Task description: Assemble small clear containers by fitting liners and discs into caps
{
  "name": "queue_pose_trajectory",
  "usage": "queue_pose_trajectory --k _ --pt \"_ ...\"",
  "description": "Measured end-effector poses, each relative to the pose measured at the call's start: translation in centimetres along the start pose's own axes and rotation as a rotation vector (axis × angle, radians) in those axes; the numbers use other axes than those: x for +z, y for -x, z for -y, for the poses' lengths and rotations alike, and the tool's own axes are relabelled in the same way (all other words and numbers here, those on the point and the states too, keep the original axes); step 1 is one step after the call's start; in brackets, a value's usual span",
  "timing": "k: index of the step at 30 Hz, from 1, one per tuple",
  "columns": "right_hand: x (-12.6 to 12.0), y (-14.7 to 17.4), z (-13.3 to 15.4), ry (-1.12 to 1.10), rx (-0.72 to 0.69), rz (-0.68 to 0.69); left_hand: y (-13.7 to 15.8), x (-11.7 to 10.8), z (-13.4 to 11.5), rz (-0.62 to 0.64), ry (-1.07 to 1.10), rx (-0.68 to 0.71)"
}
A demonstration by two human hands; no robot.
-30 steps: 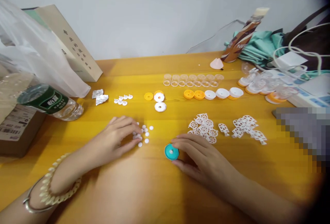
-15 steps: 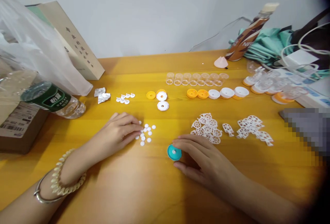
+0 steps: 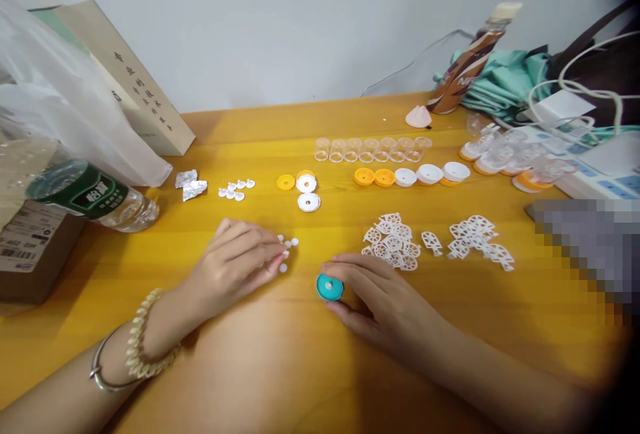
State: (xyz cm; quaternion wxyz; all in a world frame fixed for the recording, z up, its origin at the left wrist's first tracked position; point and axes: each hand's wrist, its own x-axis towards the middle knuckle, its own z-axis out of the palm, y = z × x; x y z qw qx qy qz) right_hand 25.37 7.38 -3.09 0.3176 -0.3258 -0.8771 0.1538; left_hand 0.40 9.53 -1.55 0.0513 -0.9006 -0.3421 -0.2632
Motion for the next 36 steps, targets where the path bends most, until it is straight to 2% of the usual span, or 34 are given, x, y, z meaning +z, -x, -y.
queue_pose_trajectory --k 3,6,11,16,26,36 --pt "0.2 0.0 -0.1 -0.006 0.010 -0.013 -0.3 0.1 -1.9 -0.008 0.052 0.113" --pt "0.3 0.0 -0.2 -0.011 0.004 -0.025 -0.8 0.4 -3.3 0.046 0.045 0.232" --pt "0.3 0.3 -0.3 -0.022 -0.015 -0.017 -1.6 0.4 -4.2 0.124 -0.002 0.343" --pt "0.3 0.4 -0.3 -0.043 -0.017 -0.010 -1.9 0.2 -4.1 0.141 -0.012 0.341" --pt "0.2 0.5 -0.4 -0.077 -0.006 0.006 -1.9 0.1 -4.0 0.253 0.043 0.290" --pt "0.0 0.3 -0.2 -0.091 0.017 0.001 -1.5 0.6 -3.7 0.264 0.128 0.163"
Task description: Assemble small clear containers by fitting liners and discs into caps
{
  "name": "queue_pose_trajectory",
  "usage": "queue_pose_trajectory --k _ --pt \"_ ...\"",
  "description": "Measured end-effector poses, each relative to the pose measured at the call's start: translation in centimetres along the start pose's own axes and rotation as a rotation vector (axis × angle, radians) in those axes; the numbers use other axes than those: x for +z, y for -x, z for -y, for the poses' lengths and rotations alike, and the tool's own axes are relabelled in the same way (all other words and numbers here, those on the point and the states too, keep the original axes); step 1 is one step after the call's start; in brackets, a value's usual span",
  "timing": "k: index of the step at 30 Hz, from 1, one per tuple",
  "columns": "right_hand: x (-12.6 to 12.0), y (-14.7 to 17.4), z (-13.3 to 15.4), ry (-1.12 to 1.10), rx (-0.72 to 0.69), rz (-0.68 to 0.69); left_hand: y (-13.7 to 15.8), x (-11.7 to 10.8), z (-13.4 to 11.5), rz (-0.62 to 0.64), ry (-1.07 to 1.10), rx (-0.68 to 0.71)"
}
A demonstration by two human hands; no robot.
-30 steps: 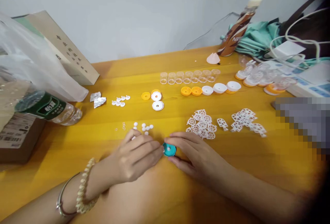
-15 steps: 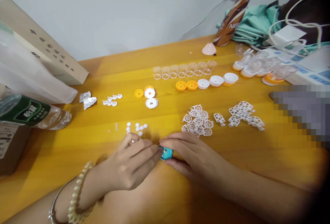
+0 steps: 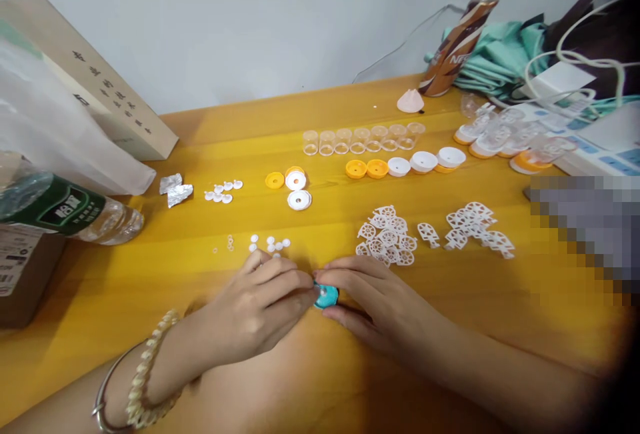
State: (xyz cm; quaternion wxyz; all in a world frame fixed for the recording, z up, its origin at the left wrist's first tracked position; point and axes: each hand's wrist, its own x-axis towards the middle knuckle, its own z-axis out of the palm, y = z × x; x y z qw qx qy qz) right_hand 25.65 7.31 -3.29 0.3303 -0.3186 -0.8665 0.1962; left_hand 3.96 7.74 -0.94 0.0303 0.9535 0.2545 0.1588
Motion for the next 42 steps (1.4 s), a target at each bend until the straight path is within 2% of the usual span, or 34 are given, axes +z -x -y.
queue_pose_trajectory --k 4,8,14,19,23,26,32,37,42 --pt "-0.1 -0.1 0.0 -0.012 -0.004 0.017 0.3 -0.3 0.1 0.043 0.060 -0.035" --pt "-0.1 -0.1 0.0 -0.007 0.008 0.033 0.7 -0.2 0.1 0.040 0.023 -0.029" --pt "-0.1 0.0 -0.1 0.018 0.025 0.039 1.2 -0.1 0.6 -0.080 0.053 0.030" --pt "-0.3 0.1 -0.1 0.021 0.044 0.058 1.4 -1.6 2.2 -0.140 0.052 -0.058" --pt "-0.4 -0.1 -0.2 0.017 0.040 0.070 1.2 -3.1 3.5 -0.042 0.094 -0.202" --pt "-0.4 -0.2 -0.2 0.004 0.015 0.065 1.1 -3.3 3.9 0.067 0.106 -0.265" --pt "-0.5 -0.2 -0.3 0.008 -0.018 0.051 1.2 -2.7 3.5 0.154 0.123 -0.297" --pt "-1.2 -0.3 0.0 0.024 -0.023 0.006 1.4 -2.6 3.4 0.157 0.071 -0.276" --pt "-1.6 -0.5 0.2 0.032 -0.048 -0.049 1.4 -2.0 2.9 0.086 -0.073 -0.207"
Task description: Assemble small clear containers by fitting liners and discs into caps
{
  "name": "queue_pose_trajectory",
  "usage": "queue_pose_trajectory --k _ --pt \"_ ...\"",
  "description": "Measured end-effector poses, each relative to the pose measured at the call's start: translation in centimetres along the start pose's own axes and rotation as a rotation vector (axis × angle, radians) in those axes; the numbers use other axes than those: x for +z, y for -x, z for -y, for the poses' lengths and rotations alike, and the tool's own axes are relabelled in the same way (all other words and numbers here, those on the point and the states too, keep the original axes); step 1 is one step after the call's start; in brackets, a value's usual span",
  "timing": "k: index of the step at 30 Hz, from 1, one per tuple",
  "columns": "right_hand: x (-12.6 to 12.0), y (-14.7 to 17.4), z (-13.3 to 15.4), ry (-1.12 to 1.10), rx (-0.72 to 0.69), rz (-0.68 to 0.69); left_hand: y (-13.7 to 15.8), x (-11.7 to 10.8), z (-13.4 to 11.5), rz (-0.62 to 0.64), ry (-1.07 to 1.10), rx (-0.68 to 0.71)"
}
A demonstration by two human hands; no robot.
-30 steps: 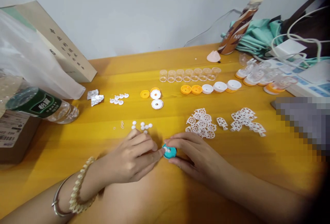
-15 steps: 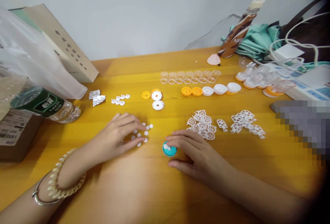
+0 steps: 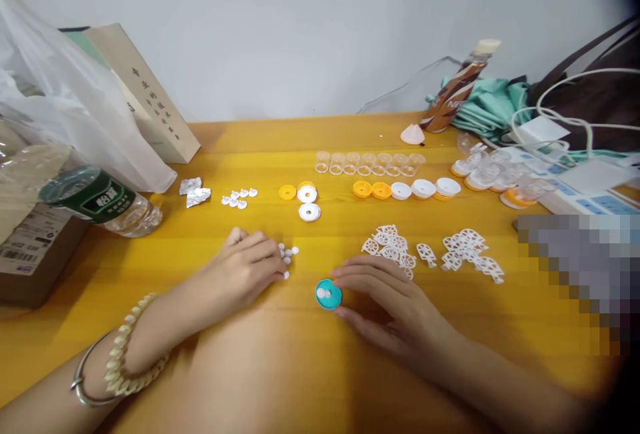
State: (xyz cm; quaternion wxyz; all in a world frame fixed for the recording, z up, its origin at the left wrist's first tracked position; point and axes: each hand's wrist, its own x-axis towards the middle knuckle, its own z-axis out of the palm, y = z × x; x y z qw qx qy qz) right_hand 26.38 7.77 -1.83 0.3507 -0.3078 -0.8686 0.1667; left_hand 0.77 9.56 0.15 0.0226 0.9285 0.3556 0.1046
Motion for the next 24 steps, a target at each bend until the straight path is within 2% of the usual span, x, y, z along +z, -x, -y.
queue_pose_trajectory --k 4,11,18,22,24 --pt "-0.2 -0.1 -0.1 -0.002 -0.019 -0.017 0.2 0.3 -0.6 -0.061 -0.103 0.056" --pt "-0.7 0.0 -0.4 0.016 0.031 -0.029 -0.1 0.8 -1.1 -0.084 -0.065 -0.033" --pt "-0.9 -0.2 -0.3 0.001 0.027 -0.041 0.2 2.0 -1.0 -0.192 -0.284 0.122" --pt "-0.5 0.0 0.1 -0.046 0.021 -0.062 0.2 1.7 -2.4 -0.309 -0.248 0.131" --pt "-0.1 0.3 0.6 -0.083 0.012 -0.047 0.3 1.2 -3.6 -0.378 -0.205 0.208"
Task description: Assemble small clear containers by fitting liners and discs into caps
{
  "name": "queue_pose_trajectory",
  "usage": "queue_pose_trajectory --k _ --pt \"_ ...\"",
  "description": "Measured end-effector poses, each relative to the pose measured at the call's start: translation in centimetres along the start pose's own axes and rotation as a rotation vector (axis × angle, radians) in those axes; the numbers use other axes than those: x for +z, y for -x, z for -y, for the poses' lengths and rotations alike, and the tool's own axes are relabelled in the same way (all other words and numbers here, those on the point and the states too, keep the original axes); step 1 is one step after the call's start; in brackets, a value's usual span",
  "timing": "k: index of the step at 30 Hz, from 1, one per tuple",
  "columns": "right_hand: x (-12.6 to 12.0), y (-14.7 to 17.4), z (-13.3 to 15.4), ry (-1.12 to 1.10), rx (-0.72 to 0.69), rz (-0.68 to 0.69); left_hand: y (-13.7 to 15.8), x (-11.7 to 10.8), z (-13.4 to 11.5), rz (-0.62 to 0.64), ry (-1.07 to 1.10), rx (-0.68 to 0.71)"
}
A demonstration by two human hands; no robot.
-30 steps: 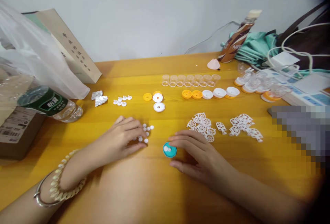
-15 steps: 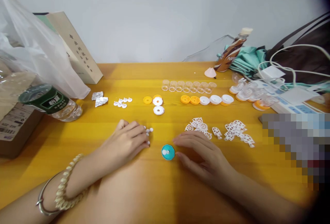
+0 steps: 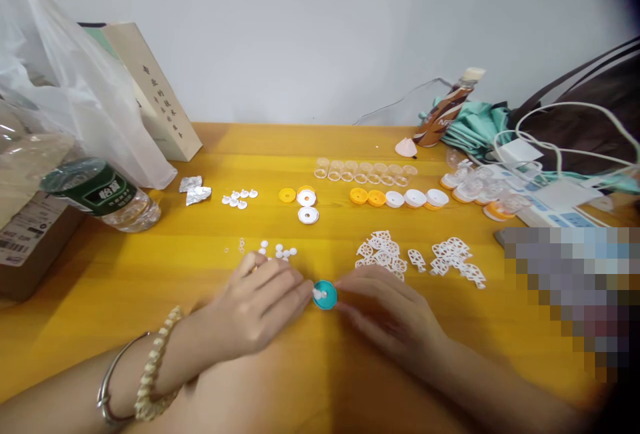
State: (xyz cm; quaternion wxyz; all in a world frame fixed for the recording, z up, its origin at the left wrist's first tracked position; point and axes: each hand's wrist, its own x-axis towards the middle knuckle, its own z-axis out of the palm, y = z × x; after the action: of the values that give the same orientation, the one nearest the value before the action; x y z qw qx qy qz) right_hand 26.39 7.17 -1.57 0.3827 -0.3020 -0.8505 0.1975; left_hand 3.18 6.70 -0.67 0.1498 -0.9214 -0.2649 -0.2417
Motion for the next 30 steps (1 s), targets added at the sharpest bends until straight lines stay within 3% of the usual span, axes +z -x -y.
queue_pose_trajectory --k 4,10,13,16,18,30 --pt "0.9 0.9 1.0 -0.108 -0.057 0.041 -0.3 -0.8 -1.9 -0.120 0.048 0.173" --pt "0.9 1.5 0.7 -0.100 -0.101 0.053 -0.4 -0.4 -2.5 -0.085 0.110 0.098" --pt "0.3 1.1 0.0 -0.048 -0.068 0.041 -0.6 0.3 -2.3 -0.004 0.131 -0.075" --pt "-0.1 0.7 -0.6 0.029 0.015 0.048 -0.7 1.3 -1.9 0.146 0.283 -0.327" --pt "-0.2 0.6 -0.9 0.054 0.046 0.087 -0.8 1.8 -1.5 0.218 0.366 -0.406" --pt "0.5 0.5 -1.3 0.237 -0.081 0.128 -1.0 2.1 -1.4 0.315 0.414 -0.442"
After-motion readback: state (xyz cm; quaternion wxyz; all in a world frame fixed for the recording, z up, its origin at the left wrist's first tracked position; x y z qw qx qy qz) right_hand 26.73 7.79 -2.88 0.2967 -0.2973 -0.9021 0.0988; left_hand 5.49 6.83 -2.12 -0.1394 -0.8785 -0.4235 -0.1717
